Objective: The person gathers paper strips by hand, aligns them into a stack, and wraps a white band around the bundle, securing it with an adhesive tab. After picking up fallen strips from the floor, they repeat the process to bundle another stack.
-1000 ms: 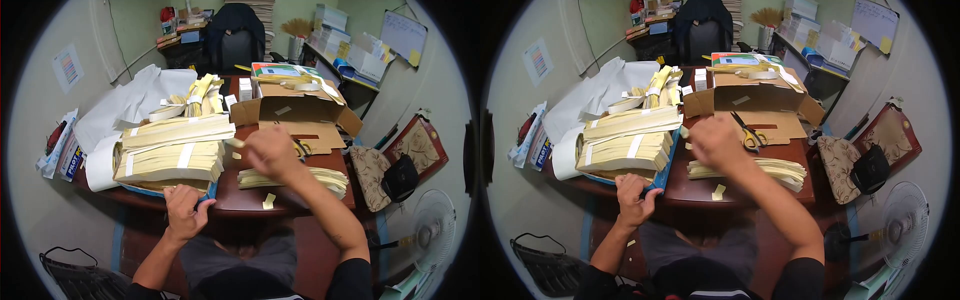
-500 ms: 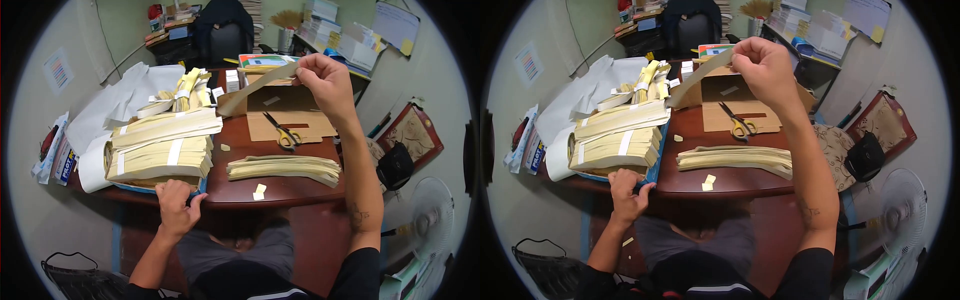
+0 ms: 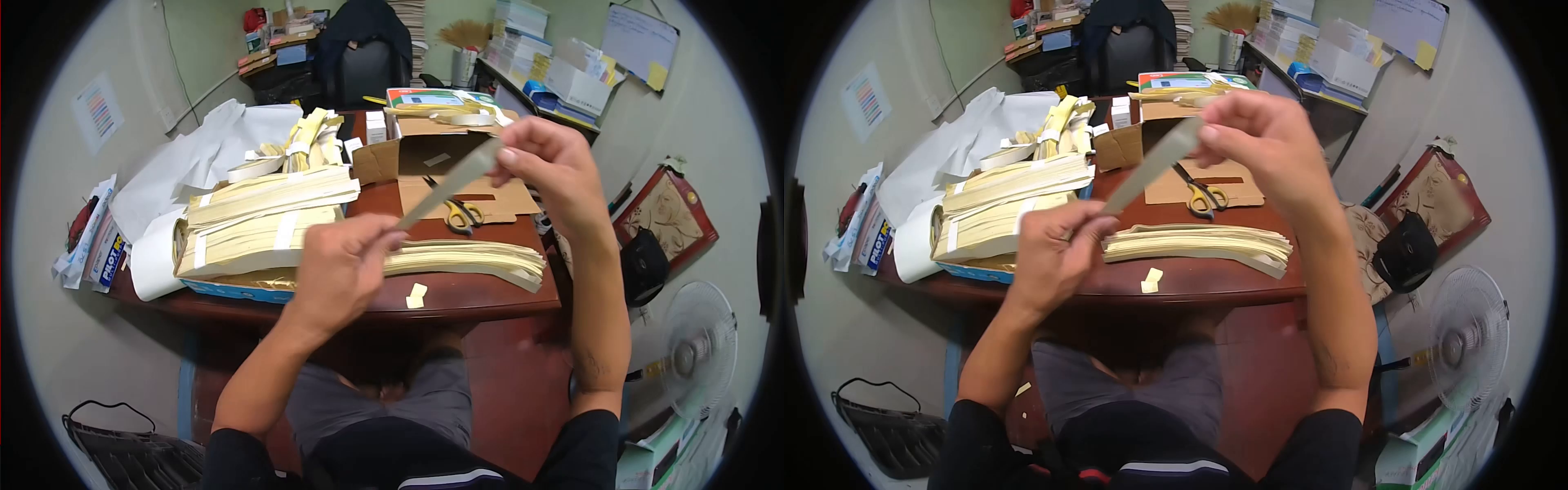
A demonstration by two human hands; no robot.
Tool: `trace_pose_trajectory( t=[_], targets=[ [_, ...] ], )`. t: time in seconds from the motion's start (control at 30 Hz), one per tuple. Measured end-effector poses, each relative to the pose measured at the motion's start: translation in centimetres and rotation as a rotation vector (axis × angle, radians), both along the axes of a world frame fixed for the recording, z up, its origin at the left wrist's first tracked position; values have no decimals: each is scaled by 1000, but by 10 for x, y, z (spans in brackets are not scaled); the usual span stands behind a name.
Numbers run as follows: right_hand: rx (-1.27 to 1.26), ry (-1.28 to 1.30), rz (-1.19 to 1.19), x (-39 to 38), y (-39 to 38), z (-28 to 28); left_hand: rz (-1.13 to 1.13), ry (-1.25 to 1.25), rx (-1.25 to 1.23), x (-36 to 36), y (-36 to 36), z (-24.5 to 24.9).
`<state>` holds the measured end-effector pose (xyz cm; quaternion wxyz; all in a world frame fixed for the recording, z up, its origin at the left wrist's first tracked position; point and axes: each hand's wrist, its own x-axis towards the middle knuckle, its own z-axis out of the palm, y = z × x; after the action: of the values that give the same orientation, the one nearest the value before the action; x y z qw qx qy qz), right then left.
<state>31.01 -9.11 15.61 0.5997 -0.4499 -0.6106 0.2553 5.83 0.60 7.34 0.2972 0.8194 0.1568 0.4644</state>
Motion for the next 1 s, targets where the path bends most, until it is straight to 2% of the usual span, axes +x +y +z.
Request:
trace_pose_trajectory(
  t=[0.03,0.13,0.23,0.27,0.3,0.37,0.43,0.47,0.5,0.57,0.63,0.67,0.77,0.83,0.87,0.9,1.0],
  targets=[
    [6,-31,-38,1,-5,-4,-98,70,-216,-2,-4,-4],
    [-9,-55,-165,20,-19,-23,-104,141,105,-6,-14,-11],
    [-132,-13,-267,52,-21,-39,-13,139,-6,-15,-2,-26],
    [-168,27,-345,61,-17,-49,61,144,-110,-18,0,-27],
    [-209,103,-388,73,-14,-60,93,126,-89,-22,2,-28],
    [-281,256,-450,99,1,-83,179,89,-35,-35,6,-31],
    [-355,234,-541,114,15,-114,186,18,262,-48,11,-54],
    [-394,234,-581,123,23,-130,128,89,324,-58,10,-66],
    [-464,183,-591,126,27,-138,68,161,384,-67,9,-77],
    [-620,14,-654,129,41,-145,-5,118,434,-69,7,-102],
    [-396,-793,-901,111,47,-139,-65,125,463,-71,3,-118],
    [-240,-911,-944,100,57,-131,-91,117,438,-69,-1,-123],
    [24,-816,-758,64,110,-100,-131,109,414,-50,7,-127],
    [102,-755,-553,40,155,-82,-114,75,382,-38,18,-139],
    [76,-752,-462,26,178,-71,-126,90,519,-37,22,-143],
    [50,-749,-372,8,200,-57,-132,119,489,-38,20,-152],
    [104,-950,-188,-23,286,-41,-73,99,605,-38,21,-165]
  ],
)
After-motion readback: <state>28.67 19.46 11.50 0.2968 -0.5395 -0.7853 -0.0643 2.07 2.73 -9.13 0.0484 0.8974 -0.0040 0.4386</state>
